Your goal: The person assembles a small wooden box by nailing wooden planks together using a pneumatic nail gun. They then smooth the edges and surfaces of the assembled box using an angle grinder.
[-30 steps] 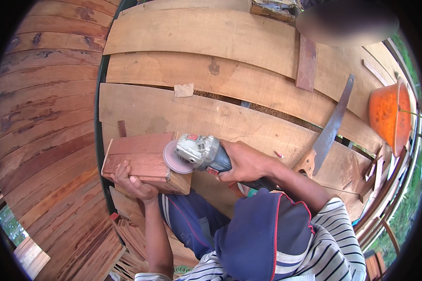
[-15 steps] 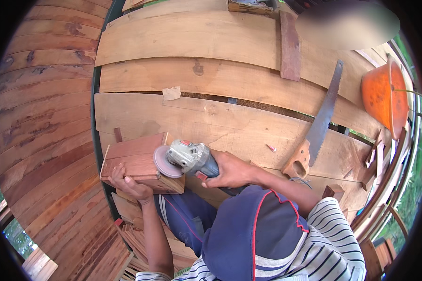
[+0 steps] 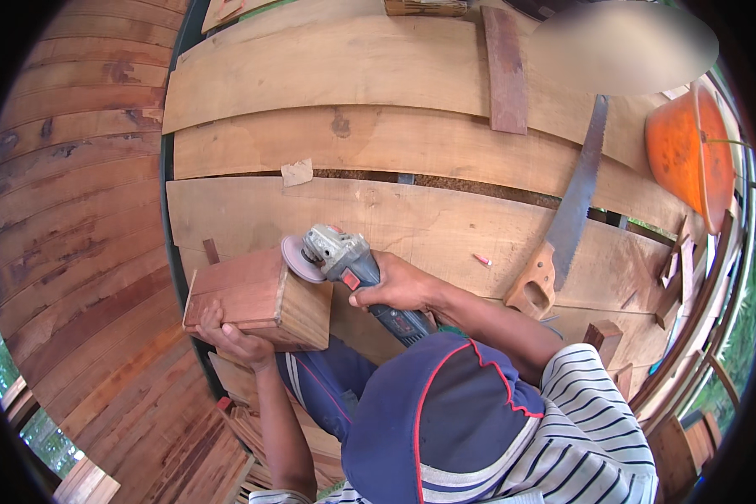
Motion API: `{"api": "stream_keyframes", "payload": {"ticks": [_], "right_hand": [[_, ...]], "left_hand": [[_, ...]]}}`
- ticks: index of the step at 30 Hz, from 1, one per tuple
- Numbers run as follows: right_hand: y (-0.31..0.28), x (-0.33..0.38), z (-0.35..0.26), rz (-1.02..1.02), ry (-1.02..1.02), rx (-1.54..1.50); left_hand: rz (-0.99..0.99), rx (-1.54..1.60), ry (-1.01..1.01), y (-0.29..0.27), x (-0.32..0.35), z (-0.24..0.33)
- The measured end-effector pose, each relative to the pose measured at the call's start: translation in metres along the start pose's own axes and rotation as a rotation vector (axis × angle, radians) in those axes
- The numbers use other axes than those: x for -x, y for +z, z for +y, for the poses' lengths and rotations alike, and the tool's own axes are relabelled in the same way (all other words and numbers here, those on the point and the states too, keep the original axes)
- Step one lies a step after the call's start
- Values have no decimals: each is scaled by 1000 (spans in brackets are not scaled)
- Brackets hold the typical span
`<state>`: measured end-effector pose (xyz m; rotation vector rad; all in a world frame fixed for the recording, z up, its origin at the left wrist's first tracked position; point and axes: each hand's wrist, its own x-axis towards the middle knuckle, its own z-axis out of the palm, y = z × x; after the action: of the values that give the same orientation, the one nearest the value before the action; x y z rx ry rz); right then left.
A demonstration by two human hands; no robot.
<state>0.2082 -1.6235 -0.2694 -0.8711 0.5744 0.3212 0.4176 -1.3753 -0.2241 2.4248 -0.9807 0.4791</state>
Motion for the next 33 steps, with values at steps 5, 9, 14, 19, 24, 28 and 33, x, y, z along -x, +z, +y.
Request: {"api": "stream_keyframes", "payload": {"ticks": [5,9,14,19,24,28,33], "right_hand": [[11,30,-22,33,-313,443],[-20,11,-55,-30,-308,550],[-31,1,-101,-132,-206,893],[-41,-22,-115,-67,-270,1023],[-32,-24,-130,-162,-307,1068],[-32,-23,-129,-98,-306,1103],[-20,-11,-122,-266,-398,974]], "left_hand": [[-15,-41,-55,-4,5,0],[-94,-82,-107,-7,1,7],[-40,-72,-74,-4,0,2],[-29,-65,-73,-3,0,0],[-36,-46,-84,-6,4,-2],[-30,-37,-51,-5,-1,7],[19,5,-45,-2,3,5]]}}
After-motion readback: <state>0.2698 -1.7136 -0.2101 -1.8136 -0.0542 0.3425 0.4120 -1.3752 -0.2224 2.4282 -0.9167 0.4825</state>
